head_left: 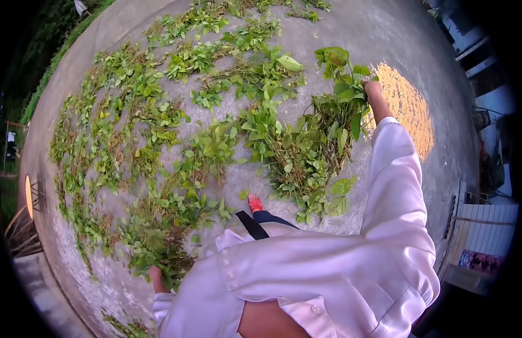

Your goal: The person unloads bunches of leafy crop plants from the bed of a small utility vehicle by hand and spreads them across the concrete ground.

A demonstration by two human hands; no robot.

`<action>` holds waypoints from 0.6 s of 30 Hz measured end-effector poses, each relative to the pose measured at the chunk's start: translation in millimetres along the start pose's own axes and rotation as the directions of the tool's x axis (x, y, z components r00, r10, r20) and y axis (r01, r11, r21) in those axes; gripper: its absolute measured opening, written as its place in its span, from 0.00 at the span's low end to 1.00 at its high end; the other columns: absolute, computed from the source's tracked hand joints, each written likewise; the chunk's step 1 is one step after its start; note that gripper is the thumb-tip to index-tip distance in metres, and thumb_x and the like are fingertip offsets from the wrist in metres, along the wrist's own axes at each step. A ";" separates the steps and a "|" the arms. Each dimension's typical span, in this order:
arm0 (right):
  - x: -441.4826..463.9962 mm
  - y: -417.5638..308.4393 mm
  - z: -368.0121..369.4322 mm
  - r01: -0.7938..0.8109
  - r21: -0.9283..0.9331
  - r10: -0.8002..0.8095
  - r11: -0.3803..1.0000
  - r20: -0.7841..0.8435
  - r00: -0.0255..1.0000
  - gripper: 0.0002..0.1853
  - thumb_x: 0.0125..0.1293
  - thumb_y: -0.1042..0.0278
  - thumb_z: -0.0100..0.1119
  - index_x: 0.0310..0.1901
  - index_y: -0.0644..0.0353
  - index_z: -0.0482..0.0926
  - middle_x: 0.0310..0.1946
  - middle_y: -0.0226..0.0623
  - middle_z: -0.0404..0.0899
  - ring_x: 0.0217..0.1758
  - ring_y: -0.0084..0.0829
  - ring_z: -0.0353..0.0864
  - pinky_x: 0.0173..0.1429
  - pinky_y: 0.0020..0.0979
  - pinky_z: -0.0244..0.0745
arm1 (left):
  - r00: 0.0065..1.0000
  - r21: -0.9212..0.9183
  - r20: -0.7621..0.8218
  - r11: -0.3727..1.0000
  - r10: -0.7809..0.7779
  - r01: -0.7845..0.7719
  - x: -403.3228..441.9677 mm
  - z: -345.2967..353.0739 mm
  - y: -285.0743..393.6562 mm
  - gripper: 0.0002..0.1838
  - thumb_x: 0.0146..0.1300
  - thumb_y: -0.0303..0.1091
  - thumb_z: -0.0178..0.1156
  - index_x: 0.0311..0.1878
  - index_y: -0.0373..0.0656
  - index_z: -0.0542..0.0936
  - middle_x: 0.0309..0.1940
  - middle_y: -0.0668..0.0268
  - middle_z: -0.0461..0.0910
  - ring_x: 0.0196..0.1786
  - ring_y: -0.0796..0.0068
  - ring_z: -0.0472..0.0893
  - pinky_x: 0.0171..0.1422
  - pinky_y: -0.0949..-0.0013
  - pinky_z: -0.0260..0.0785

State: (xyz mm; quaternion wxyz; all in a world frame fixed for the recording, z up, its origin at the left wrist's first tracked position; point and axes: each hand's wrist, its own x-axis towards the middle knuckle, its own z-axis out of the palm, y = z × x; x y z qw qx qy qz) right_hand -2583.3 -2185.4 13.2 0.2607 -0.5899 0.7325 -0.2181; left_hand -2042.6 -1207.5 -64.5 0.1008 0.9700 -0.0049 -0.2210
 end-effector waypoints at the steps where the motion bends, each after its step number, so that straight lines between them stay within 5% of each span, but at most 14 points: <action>1: 16.1 -45.6 -27.3 -0.020 0.229 0.052 0.973 -0.134 0.990 0.24 0.56 0.55 0.61 0.40 0.74 0.75 0.38 0.50 0.78 0.39 0.42 0.79 0.43 0.37 0.73 | 1.000 0.011 0.003 1.000 0.007 -0.007 1.0 1.5 1.8 0.18 0.53 0.47 0.55 0.32 0.39 0.79 0.29 0.51 0.79 0.36 0.54 0.78 0.40 0.58 0.67; 2: -32.1 -120.5 -73.3 0.102 0.439 -0.072 0.893 -0.084 0.994 0.24 0.56 0.54 0.60 0.41 0.72 0.76 0.36 0.44 0.79 0.36 0.37 0.80 0.40 0.36 0.74 | 1.000 0.021 0.005 1.000 0.021 -0.021 4.5 4.3 3.0 0.18 0.53 0.47 0.55 0.32 0.40 0.80 0.29 0.51 0.79 0.36 0.54 0.78 0.40 0.58 0.67; 3: -33.4 -159.7 -97.9 0.039 0.714 -0.133 0.699 0.077 0.988 0.26 0.59 0.49 0.57 0.43 0.70 0.75 0.34 0.39 0.78 0.33 0.35 0.79 0.37 0.34 0.75 | 0.999 0.030 0.009 0.999 0.032 -0.032 6.5 6.2 7.2 0.18 0.53 0.47 0.55 0.32 0.40 0.80 0.29 0.51 0.79 0.36 0.54 0.78 0.40 0.58 0.67; 5: -106.5 -246.7 -156.5 -0.047 0.654 -0.272 0.755 0.379 0.885 0.42 0.54 0.29 0.47 0.55 0.64 0.67 0.49 0.45 0.72 0.48 0.41 0.74 0.50 0.47 0.70 | 0.997 0.055 0.017 0.996 0.070 -0.071 12.5 8.4 15.0 0.18 0.53 0.48 0.55 0.31 0.40 0.80 0.29 0.51 0.79 0.36 0.54 0.78 0.40 0.57 0.67; 6: -71.5 -259.0 -163.6 -0.152 0.611 -0.216 0.777 0.485 0.847 0.49 0.47 0.23 0.47 0.61 0.58 0.62 0.59 0.47 0.62 0.56 0.46 0.68 0.57 0.54 0.62 | 0.996 0.068 0.021 0.994 0.087 -0.088 15.2 11.5 20.8 0.18 0.53 0.48 0.55 0.31 0.40 0.80 0.29 0.51 0.79 0.36 0.54 0.78 0.40 0.57 0.67; 7: -89.2 -279.2 -171.5 0.011 0.527 -0.255 0.850 0.393 0.884 0.51 0.45 0.23 0.50 0.63 0.55 0.59 0.62 0.48 0.56 0.58 0.49 0.65 0.59 0.53 0.59 | 0.994 0.086 0.030 0.990 0.109 -0.111 18.8 13.2 25.3 0.18 0.53 0.48 0.55 0.31 0.40 0.80 0.29 0.51 0.79 0.36 0.54 0.78 0.40 0.57 0.67; 9: -108.2 -305.7 -172.1 0.334 0.197 -0.362 0.922 0.124 0.924 0.43 0.50 0.30 0.54 0.60 0.56 0.65 0.55 0.45 0.67 0.51 0.40 0.73 0.51 0.43 0.69 | 0.985 0.122 0.045 0.977 0.169 -0.174 27.6 18.4 40.4 0.18 0.53 0.48 0.55 0.31 0.40 0.80 0.29 0.51 0.79 0.36 0.54 0.78 0.40 0.57 0.67; 11: -82.1 -303.5 -145.0 0.513 0.041 -0.514 0.858 0.051 0.856 0.31 0.54 0.41 0.57 0.52 0.58 0.74 0.42 0.37 0.77 0.39 0.29 0.79 0.38 0.29 0.73 | 0.969 0.161 0.072 0.956 0.238 -0.247 37.5 24.3 57.3 0.18 0.53 0.48 0.55 0.31 0.40 0.80 0.29 0.51 0.79 0.36 0.54 0.78 0.40 0.57 0.67; 12: -91.4 -290.6 -122.0 0.571 0.178 -0.576 0.802 -0.024 0.817 0.22 0.57 0.50 0.58 0.43 0.60 0.78 0.30 0.30 0.79 0.29 0.20 0.79 0.29 0.22 0.71 | 0.956 0.180 0.084 0.940 0.280 -0.291 43.4 29.3 68.5 0.18 0.53 0.48 0.55 0.31 0.40 0.80 0.29 0.51 0.79 0.36 0.54 0.78 0.40 0.57 0.67; 14: -137.9 -261.0 -74.3 0.424 0.354 -0.509 0.834 0.194 0.838 0.18 0.59 0.55 0.57 0.40 0.64 0.78 0.30 0.31 0.80 0.29 0.19 0.79 0.29 0.22 0.72 | 0.919 0.225 0.124 0.892 0.373 -0.393 53.4 39.8 92.9 0.18 0.53 0.48 0.55 0.31 0.41 0.80 0.29 0.51 0.79 0.36 0.53 0.78 0.40 0.57 0.67; 18: -215.8 -149.6 62.0 0.179 0.146 -0.230 0.973 0.689 0.688 0.17 0.59 0.57 0.58 0.35 0.66 0.78 0.24 0.36 0.79 0.23 0.24 0.79 0.25 0.25 0.74 | 0.779 0.347 0.266 0.698 0.568 -0.626 66.0 64.8 154.1 0.21 0.54 0.50 0.55 0.37 0.41 0.79 0.34 0.52 0.79 0.40 0.47 0.77 0.42 0.56 0.68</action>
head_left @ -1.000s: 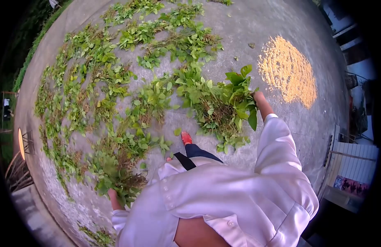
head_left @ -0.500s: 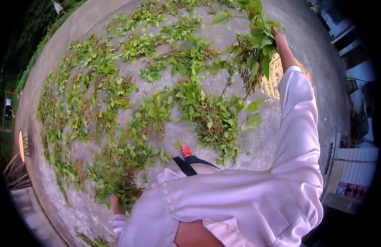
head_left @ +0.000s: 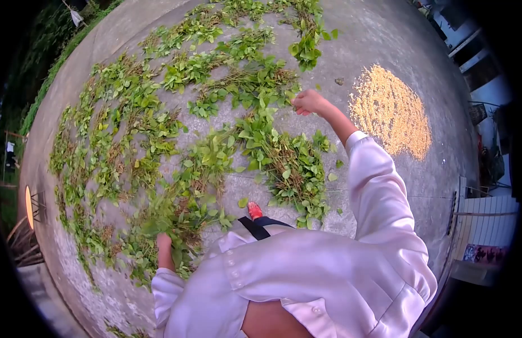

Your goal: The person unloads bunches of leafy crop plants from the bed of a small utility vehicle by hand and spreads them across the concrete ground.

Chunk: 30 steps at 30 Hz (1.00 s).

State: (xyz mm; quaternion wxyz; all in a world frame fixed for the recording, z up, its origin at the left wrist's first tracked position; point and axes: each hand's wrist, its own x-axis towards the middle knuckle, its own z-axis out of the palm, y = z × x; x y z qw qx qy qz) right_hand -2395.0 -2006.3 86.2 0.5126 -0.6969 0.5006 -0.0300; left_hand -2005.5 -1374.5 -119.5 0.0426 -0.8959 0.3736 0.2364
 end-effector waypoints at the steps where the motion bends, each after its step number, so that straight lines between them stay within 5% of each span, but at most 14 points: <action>1: -3.1 23.4 42.1 -0.033 -0.079 0.045 0.996 0.153 0.987 0.19 0.59 0.55 0.58 0.35 0.69 0.77 0.24 0.38 0.79 0.23 0.27 0.79 0.24 0.26 0.75 | 0.995 0.033 -0.045 0.995 0.092 -0.090 16.6 11.6 4.5 0.22 0.53 0.51 0.56 0.37 0.40 0.79 0.34 0.51 0.79 0.40 0.46 0.76 0.43 0.56 0.68; 2: -13.2 40.3 90.3 -0.129 0.019 0.121 0.991 0.238 0.964 0.23 0.59 0.52 0.58 0.35 0.71 0.76 0.25 0.39 0.79 0.24 0.28 0.79 0.25 0.26 0.75 | 0.979 0.070 -0.085 0.982 0.183 -0.178 30.6 16.4 9.5 0.23 0.51 0.52 0.58 0.38 0.39 0.78 0.35 0.49 0.78 0.41 0.45 0.76 0.44 0.55 0.68; 4: -30.4 70.2 171.6 -0.177 0.047 0.141 0.983 0.426 0.894 0.26 0.58 0.48 0.58 0.36 0.72 0.76 0.27 0.40 0.78 0.25 0.29 0.79 0.28 0.28 0.77 | 0.989 -0.263 0.008 0.954 -0.145 0.142 22.4 -41.2 85.3 0.26 0.46 0.51 0.63 0.38 0.36 0.78 0.34 0.46 0.78 0.41 0.44 0.76 0.45 0.56 0.68; 6: -45.3 84.5 238.7 -0.338 0.222 0.141 0.915 0.607 0.782 0.37 0.54 0.42 0.59 0.49 0.73 0.70 0.41 0.49 0.75 0.40 0.36 0.78 0.43 0.37 0.76 | 0.978 -0.455 -0.014 0.872 -0.208 0.179 23.5 -69.3 133.1 0.27 0.40 0.48 0.67 0.36 0.33 0.78 0.32 0.44 0.78 0.39 0.46 0.77 0.44 0.56 0.68; 8: -58.5 82.2 287.6 -0.577 0.330 0.204 0.747 0.713 0.671 0.46 0.52 0.36 0.58 0.58 0.73 0.60 0.52 0.54 0.67 0.53 0.44 0.71 0.52 0.44 0.71 | 0.998 -0.635 0.051 0.771 -0.019 0.047 24.1 -98.2 175.1 0.23 0.39 0.44 0.68 0.32 0.34 0.78 0.29 0.46 0.78 0.37 0.48 0.78 0.41 0.57 0.68; 10: -72.1 54.3 302.5 -0.740 0.418 0.258 0.526 0.751 0.608 0.50 0.50 0.32 0.56 0.60 0.72 0.57 0.55 0.54 0.64 0.53 0.43 0.71 0.54 0.44 0.68 | 0.999 -0.406 -0.031 0.914 -0.009 -0.004 32.1 -104.8 207.7 0.20 0.41 0.42 0.67 0.30 0.34 0.78 0.27 0.47 0.78 0.34 0.50 0.78 0.39 0.58 0.69; 13: -89.7 8.7 298.5 -0.816 0.497 0.235 0.294 0.790 0.566 0.45 0.52 0.35 0.57 0.57 0.71 0.61 0.53 0.53 0.67 0.52 0.42 0.72 0.56 0.45 0.66 | 0.991 -0.467 0.016 0.877 0.132 -0.110 13.2 -140.6 270.9 0.17 0.44 0.40 0.66 0.32 0.35 0.78 0.28 0.48 0.78 0.36 0.50 0.78 0.38 0.58 0.69; 17: -47.1 20.5 324.8 -0.571 0.799 -0.019 0.190 0.584 0.811 0.25 0.55 0.54 0.59 0.41 0.72 0.72 0.40 0.48 0.76 0.43 0.41 0.76 0.49 0.50 0.70 | 0.938 -0.327 -0.004 0.886 0.346 -0.328 8.0 -141.7 319.9 0.16 0.48 0.38 0.63 0.37 0.38 0.77 0.32 0.50 0.78 0.39 0.48 0.77 0.44 0.54 0.69; 19: -23.0 27.1 311.2 -0.489 0.868 0.099 0.081 0.481 0.871 0.09 0.53 0.71 0.57 0.30 0.68 0.73 0.28 0.43 0.77 0.32 0.40 0.78 0.40 0.45 0.74 | 0.893 -0.345 -0.002 0.837 0.451 -0.424 5.9 -157.8 339.2 0.20 0.49 0.37 0.63 0.45 0.40 0.73 0.39 0.50 0.77 0.44 0.49 0.75 0.47 0.55 0.67; 23: -4.4 29.2 228.9 -0.241 0.945 0.285 0.220 0.174 0.943 0.06 0.50 0.79 0.56 0.30 0.72 0.74 0.27 0.45 0.76 0.27 0.40 0.77 0.31 0.40 0.76 | 0.706 -0.478 -0.308 0.538 0.637 -0.694 4.4 -190.5 357.7 0.35 0.50 0.32 0.63 0.63 0.46 0.62 0.61 0.57 0.64 0.61 0.62 0.67 0.63 0.63 0.60; 26: -12.7 4.0 149.0 -0.051 0.909 0.343 0.414 -0.104 0.933 0.08 0.49 0.80 0.57 0.31 0.76 0.74 0.27 0.45 0.76 0.26 0.39 0.77 0.29 0.40 0.75 | 0.878 -0.825 -0.119 0.446 0.463 -0.347 16.9 -189.2 341.9 0.32 0.53 0.27 0.61 0.62 0.46 0.64 0.58 0.60 0.66 0.55 0.72 0.70 0.52 0.68 0.69; 27: -0.8 7.8 127.2 0.000 0.898 0.330 0.440 -0.162 0.930 0.08 0.50 0.78 0.59 0.31 0.75 0.74 0.28 0.45 0.77 0.27 0.37 0.78 0.29 0.39 0.75 | 0.861 -0.834 -0.283 0.335 0.423 -0.438 22.9 -177.3 332.7 0.31 0.52 0.30 0.62 0.61 0.45 0.65 0.55 0.57 0.69 0.50 0.71 0.74 0.48 0.69 0.70; 29: 12.8 7.0 83.4 0.125 0.884 0.143 0.450 -0.209 0.967 0.19 0.55 0.59 0.62 0.38 0.69 0.75 0.31 0.40 0.78 0.31 0.35 0.79 0.33 0.39 0.75 | 0.902 -0.785 -0.278 0.462 0.331 -0.412 37.3 -156.7 301.8 0.29 0.52 0.30 0.62 0.59 0.43 0.67 0.50 0.58 0.73 0.46 0.72 0.76 0.47 0.71 0.70; 30: 8.9 0.0 60.0 0.006 0.843 0.139 0.538 -0.095 0.986 0.29 0.56 0.45 0.58 0.48 0.64 0.73 0.43 0.42 0.76 0.42 0.37 0.77 0.44 0.42 0.73 | 0.935 -0.797 -0.201 0.507 0.293 -0.330 43.3 -143.6 282.6 0.28 0.52 0.30 0.62 0.58 0.43 0.68 0.49 0.58 0.74 0.45 0.72 0.76 0.46 0.71 0.71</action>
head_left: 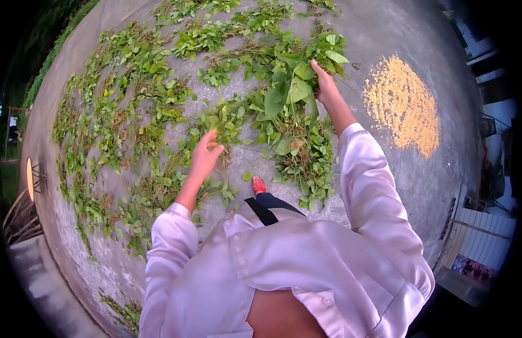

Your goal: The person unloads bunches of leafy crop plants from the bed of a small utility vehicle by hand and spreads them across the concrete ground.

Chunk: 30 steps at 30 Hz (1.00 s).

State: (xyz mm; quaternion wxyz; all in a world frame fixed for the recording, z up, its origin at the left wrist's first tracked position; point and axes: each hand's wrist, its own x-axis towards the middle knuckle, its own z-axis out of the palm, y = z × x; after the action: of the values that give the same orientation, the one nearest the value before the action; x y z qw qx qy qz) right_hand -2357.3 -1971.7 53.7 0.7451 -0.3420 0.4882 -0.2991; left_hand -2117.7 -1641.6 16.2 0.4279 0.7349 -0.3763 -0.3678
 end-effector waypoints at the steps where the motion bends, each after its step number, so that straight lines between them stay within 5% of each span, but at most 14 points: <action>1: 11.3 -10.7 -10.2 0.017 -0.181 -0.036 0.983 -0.103 0.994 0.35 0.54 0.37 0.55 0.56 0.59 0.69 0.53 0.44 0.69 0.51 0.41 0.72 0.51 0.45 0.68 | 0.996 0.019 0.008 0.996 -0.092 0.092 -8.2 -8.7 -24.9 0.27 0.52 0.31 0.62 0.58 0.43 0.68 0.48 0.58 0.75 0.45 0.72 0.77 0.45 0.71 0.71; 3: -11.6 -35.5 -1.3 -0.236 -0.373 0.117 0.897 -0.316 0.942 0.39 0.53 0.37 0.55 0.61 0.58 0.63 0.59 0.44 0.63 0.55 0.44 0.68 0.53 0.44 0.67 | 0.966 0.003 0.033 0.966 -0.258 0.258 -35.8 -24.7 -70.3 0.26 0.52 0.32 0.61 0.56 0.42 0.69 0.45 0.59 0.76 0.42 0.72 0.77 0.42 0.71 0.72; 6: 21.0 5.5 -40.8 -0.222 -0.678 0.114 0.701 -0.200 0.973 0.32 0.54 0.42 0.56 0.54 0.57 0.70 0.51 0.41 0.71 0.49 0.39 0.73 0.47 0.41 0.71 | 0.870 -0.100 0.051 0.864 -0.490 0.493 -102.7 -45.9 -132.8 0.25 0.52 0.31 0.60 0.56 0.40 0.69 0.40 0.61 0.77 0.36 0.74 0.78 0.35 0.71 0.72; 9: 48.4 111.3 -85.9 -0.341 -0.691 0.221 0.638 -0.260 0.940 0.14 0.58 0.56 0.55 0.39 0.56 0.75 0.30 0.29 0.76 0.29 0.28 0.76 0.30 0.34 0.69 | 0.770 -0.071 -0.041 0.770 -0.637 0.634 -190.6 -58.6 -202.0 0.24 0.51 0.29 0.58 0.54 0.39 0.70 0.33 0.61 0.77 0.30 0.74 0.77 0.30 0.72 0.72; 12: -5.5 211.2 -101.1 -0.519 -0.638 0.394 0.569 -0.343 0.853 0.08 0.54 0.62 0.58 0.29 0.57 0.74 0.22 0.33 0.73 0.20 0.29 0.74 0.22 0.34 0.70 | 0.593 -0.107 -0.084 0.599 -0.801 0.794 -285.3 -63.5 -230.5 0.23 0.50 0.28 0.59 0.53 0.38 0.71 0.28 0.59 0.77 0.23 0.73 0.77 0.24 0.71 0.71; 13: -22.5 242.5 -104.8 -0.531 -0.729 0.447 0.431 -0.339 0.828 0.10 0.56 0.65 0.55 0.24 0.62 0.73 0.18 0.35 0.74 0.18 0.29 0.76 0.18 0.33 0.72 | 0.557 -0.134 -0.070 0.561 -0.828 0.817 -317.2 -63.7 -239.7 0.23 0.50 0.27 0.59 0.52 0.38 0.71 0.28 0.59 0.77 0.23 0.73 0.77 0.24 0.71 0.72; 15: -57.6 284.6 -103.6 -0.377 -0.918 0.499 0.124 -0.271 0.823 0.11 0.56 0.65 0.52 0.23 0.65 0.74 0.16 0.37 0.75 0.15 0.30 0.75 0.18 0.33 0.72 | 0.493 -0.186 -0.039 0.491 -0.869 0.851 -369.4 -62.8 -259.1 0.23 0.50 0.27 0.59 0.52 0.37 0.71 0.28 0.59 0.78 0.23 0.72 0.78 0.24 0.71 0.72; 17: -96.1 315.0 -92.6 -0.301 -0.953 0.476 -0.019 -0.274 0.836 0.13 0.57 0.67 0.50 0.22 0.67 0.75 0.14 0.38 0.75 0.12 0.30 0.73 0.17 0.33 0.71 | 0.449 -0.287 -0.088 0.454 -0.889 0.844 -410.2 -53.9 -258.7 0.22 0.51 0.28 0.59 0.52 0.37 0.71 0.29 0.59 0.78 0.25 0.72 0.79 0.24 0.71 0.73; 20: -131.5 354.5 -73.6 -0.291 -0.957 0.444 0.015 -0.255 0.859 0.13 0.56 0.69 0.48 0.20 0.66 0.76 0.12 0.40 0.75 0.11 0.31 0.73 0.18 0.32 0.71 | 0.451 -0.427 -0.108 0.451 -0.886 0.784 -454.5 -36.4 -258.1 0.22 0.52 0.28 0.58 0.52 0.37 0.71 0.30 0.59 0.79 0.26 0.72 0.80 0.25 0.72 0.73; 23: -145.2 386.5 -38.6 0.012 -0.985 0.499 -0.173 -0.077 0.863 0.13 0.54 0.70 0.49 0.16 0.64 0.76 0.11 0.39 0.74 0.12 0.32 0.74 0.20 0.31 0.72 | 0.539 -0.541 -0.098 0.499 -0.837 0.677 -495.7 -24.7 -249.4 0.23 0.54 0.30 0.58 0.54 0.37 0.70 0.34 0.60 0.78 0.31 0.73 0.80 0.30 0.73 0.73; 26: -137.7 439.9 4.8 0.307 -0.831 0.492 -0.464 0.047 0.870 0.10 0.51 0.70 0.51 0.20 0.60 0.81 0.16 0.40 0.78 0.24 0.32 0.82 0.33 0.33 0.77 | 0.592 -0.655 -0.127 0.515 -0.796 0.553 -556.4 -17.0 -251.3 0.22 0.58 0.32 0.56 0.56 0.40 0.68 0.37 0.62 0.78 0.36 0.74 0.79 0.36 0.73 0.72; 27: -131.9 466.9 10.3 0.355 -0.849 0.323 -0.391 0.234 0.917 0.10 0.52 0.68 0.49 0.24 0.60 0.81 0.18 0.40 0.79 0.27 0.32 0.82 0.38 0.33 0.76 | 0.609 -0.669 -0.161 0.540 -0.776 0.511 -583.3 -15.0 -252.8 0.21 0.59 0.32 0.56 0.56 0.41 0.69 0.37 0.63 0.78 0.36 0.74 0.79 0.36 0.74 0.72; 29: -190.7 467.9 86.4 0.488 -0.628 0.452 -0.606 0.232 0.861 0.15 0.56 0.63 0.44 0.28 0.61 0.81 0.22 0.39 0.81 0.32 0.35 0.83 0.42 0.33 0.76 | 0.542 -0.625 -0.235 0.553 -0.807 0.551 -648.2 -4.2 -271.5 0.21 0.55 0.34 0.57 0.53 0.40 0.72 0.37 0.59 0.79 0.36 0.71 0.80 0.38 0.70 0.72; 30: -172.6 512.3 81.3 0.518 -0.643 0.429 -0.564 0.308 0.849 0.15 0.56 0.63 0.45 0.30 0.61 0.81 0.23 0.39 0.81 0.32 0.35 0.83 0.41 0.33 0.76 | 0.507 -0.556 -0.297 0.578 -0.809 0.597 -683.4 0.5 -280.6 0.20 0.54 0.34 0.58 0.51 0.40 0.73 0.36 0.57 0.79 0.36 0.69 0.80 0.39 0.69 0.72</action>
State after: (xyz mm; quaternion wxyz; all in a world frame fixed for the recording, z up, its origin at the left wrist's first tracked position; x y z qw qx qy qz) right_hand -2283.7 -1518.6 -243.3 0.0962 -0.8969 0.2307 0.3648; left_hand -2356.4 -950.3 -88.8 0.4546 0.7943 0.1750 -0.3630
